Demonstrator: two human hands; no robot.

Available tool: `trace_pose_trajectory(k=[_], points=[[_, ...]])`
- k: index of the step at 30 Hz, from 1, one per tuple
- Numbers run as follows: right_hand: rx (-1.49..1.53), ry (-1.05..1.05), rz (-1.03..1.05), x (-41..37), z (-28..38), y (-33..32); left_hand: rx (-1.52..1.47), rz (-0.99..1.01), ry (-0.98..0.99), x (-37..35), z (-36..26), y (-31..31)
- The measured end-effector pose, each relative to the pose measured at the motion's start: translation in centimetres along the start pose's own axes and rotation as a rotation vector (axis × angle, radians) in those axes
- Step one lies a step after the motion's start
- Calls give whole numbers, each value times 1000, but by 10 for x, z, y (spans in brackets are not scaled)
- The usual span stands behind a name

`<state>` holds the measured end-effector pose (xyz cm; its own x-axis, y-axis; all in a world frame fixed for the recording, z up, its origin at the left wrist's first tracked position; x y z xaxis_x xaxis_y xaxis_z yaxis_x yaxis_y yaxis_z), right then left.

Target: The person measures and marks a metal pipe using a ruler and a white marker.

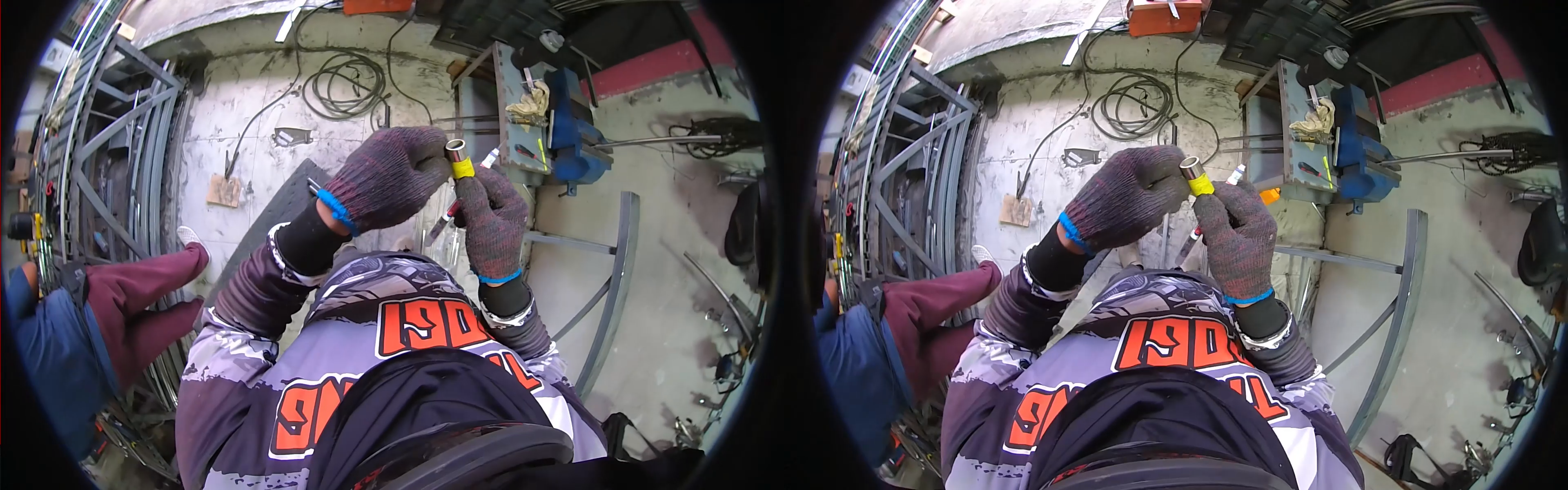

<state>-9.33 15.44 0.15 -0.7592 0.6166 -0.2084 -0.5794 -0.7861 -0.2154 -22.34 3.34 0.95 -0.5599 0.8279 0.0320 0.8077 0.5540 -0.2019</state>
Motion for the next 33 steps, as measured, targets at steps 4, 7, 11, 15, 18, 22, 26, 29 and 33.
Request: trace_pose_trajectory(k=[4, 7, 11, 15, 18, 22, 26, 29, 33], points=[[-73, -149, -36, 4, 0, 2, 244, -11, 249, 10, 2, -2], [-205, -202, -56, 8, -7, 2, 229, 1, 277, 13, 11, -3], [-223, -228, -35, 10, -5, 0, 368, 20, 429, 13, 14, 0], [-138, -142, 7, 7, -3, 0, 435, 9, 428, 11, 15, 4], [-82, -101, 8, 7, -8, -1, 510, 36, 433, 12, 11, 8], [-53, -58, -4, 6, -12, -4, 508, 37, 411, 10, 12, 12], [-22, -36, 3, 3, -11, -2, 499, -10, 423, 10, 11, 12], [-126, -60, 30, 4, -7, -4, 359, -7, 312, 11, 10, 9], [-143, -59, 68, 11, -15, -6, 296, 19, 275, 13, 15, 9]])
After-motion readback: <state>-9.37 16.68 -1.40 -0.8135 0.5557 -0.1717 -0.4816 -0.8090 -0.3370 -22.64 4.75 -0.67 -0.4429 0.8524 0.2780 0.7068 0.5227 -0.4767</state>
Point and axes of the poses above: each hand's wrist, its own x-axis towards the middle knuckle, its own y-axis out of the palm, z = x × y, the point moved 5 cm from there along x, towards the middle knuckle, and after that the axes turned 3 degrees about y, right-handed, at the moved point
